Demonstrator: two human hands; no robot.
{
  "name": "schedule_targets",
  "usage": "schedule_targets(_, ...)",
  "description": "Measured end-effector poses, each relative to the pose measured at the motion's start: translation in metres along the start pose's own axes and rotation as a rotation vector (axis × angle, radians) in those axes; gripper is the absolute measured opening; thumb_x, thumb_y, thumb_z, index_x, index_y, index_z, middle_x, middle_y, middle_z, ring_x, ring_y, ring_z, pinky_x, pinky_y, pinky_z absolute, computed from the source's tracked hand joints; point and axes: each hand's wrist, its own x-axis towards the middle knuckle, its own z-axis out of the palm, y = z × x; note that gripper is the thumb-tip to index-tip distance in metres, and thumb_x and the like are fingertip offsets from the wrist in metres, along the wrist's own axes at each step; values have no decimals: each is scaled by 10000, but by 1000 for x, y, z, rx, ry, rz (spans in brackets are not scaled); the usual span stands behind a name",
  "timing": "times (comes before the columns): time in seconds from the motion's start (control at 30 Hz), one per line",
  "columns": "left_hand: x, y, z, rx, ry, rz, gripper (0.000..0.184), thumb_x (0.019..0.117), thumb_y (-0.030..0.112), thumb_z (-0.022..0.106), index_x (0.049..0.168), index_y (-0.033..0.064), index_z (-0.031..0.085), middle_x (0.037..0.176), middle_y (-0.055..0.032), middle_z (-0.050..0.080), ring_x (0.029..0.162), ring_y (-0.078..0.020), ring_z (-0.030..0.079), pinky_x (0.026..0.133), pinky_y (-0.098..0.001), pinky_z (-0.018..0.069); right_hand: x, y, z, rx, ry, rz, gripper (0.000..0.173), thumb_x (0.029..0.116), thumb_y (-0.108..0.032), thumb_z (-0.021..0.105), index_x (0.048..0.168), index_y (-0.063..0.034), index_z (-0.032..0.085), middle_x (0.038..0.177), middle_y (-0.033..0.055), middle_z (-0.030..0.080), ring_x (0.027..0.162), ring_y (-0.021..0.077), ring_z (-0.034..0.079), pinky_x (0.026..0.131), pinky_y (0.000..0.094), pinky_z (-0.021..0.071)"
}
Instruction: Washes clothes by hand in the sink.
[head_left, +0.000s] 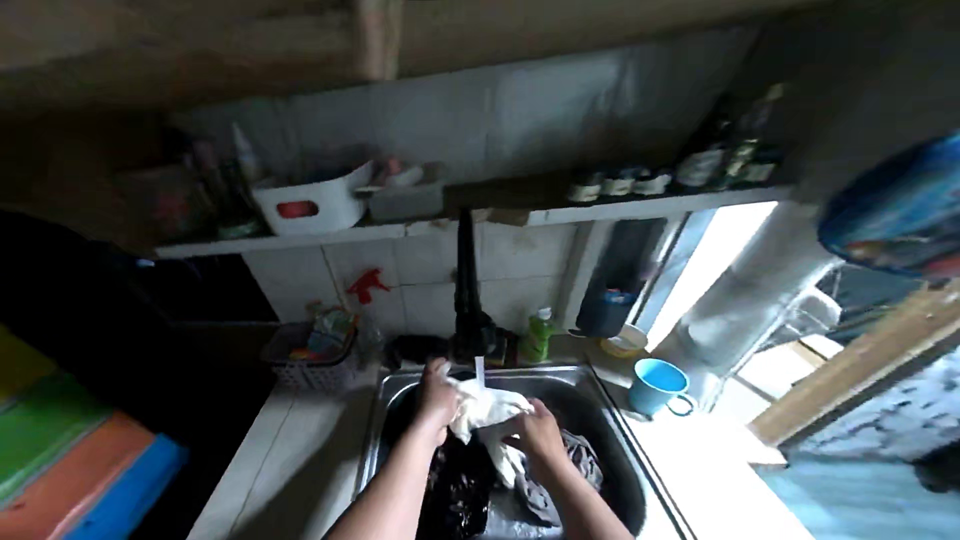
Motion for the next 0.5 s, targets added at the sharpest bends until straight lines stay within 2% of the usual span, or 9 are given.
schedule_targets(0.07,-2,-23,1,-108,-1,-123,398,1062,230,505,1443,118,543,1335,-185,605,1183,-321,598,952,-528,511,-9,-24,13,137,-85,8,408,969,-3,567,1372,-4,498,1140,235,652,921,329,704,734,496,616)
schedule_targets(0.13,-14,-34,6,-243,-56,-317,615,1066,601,352,1407,137,570,1314,-158,635,1178,-313,618,945,-542,529,-15,-37,26,227,-199,10,435,943,24,569,1369,-23,498,1114,212,660,912,302,697,733,468,607)
schedule_targets(0.2,-23,-37,12,-437,-74,-428,767,1007,748,229,1451,190,512,1337,-161,606,1170,-350,592,899,-610,497,-16,-39,35,393,-307,48,344,982,9,531,1323,-26,518,1065,185,674,897,276,695,740,444,600)
schedule_targets(0.27,-26,-37,25,-597,-75,-406,744,999,746,248,1355,177,570,1191,-156,681,1052,-333,667,835,-590,558,-10,-25,28,585,-370,92,316,995,-19,460,1304,-12,529,1053,186,682,909,283,690,774,468,595)
schedule_targets(0.33,-19,-41,34,-542,-39,-326,569,1072,565,368,1310,103,599,1140,-145,700,1022,-283,686,865,-512,580,-2,-8,14,659,-344,125,332,1004,-47,421,1320,-8,515,1067,194,691,928,292,702,790,482,604)
schedule_targets(0.37,-14,-44,38,-391,31,-265,432,1088,401,469,1301,52,604,1140,-159,693,1026,-274,680,876,-485,575,0,-2,7,609,-279,139,330,1000,-48,437,1316,-8,523,1048,189,695,900,285,707,757,467,608)
schedule_targets(0.4,-9,-46,40,-191,120,-188,366,1034,289,617,1265,5,623,1133,-181,694,1031,-281,681,891,-482,574,0,5,-1,510,-193,170,328,1001,-56,482,1320,-9,543,1032,190,693,875,287,705,725,460,607)
schedule_targets(0.43,-6,-46,41,20,192,-109,404,949,287,747,1203,-15,661,1105,-190,706,1029,-290,687,913,-495,566,-2,11,-9,398,-126,223,361,1001,-78,539,1356,-15,535,1064,205,675,893,308,696,728,478,602)
schedule_targets(0.5,-7,-39,46,355,216,48,470,865,382,825,1127,8,712,1027,-164,734,989,-281,710,924,-511,566,-6,21,-20,385,-106,364,540,981,-117,555,1493,-41,399,1244,266,585,1027,401,650,782,573,580)
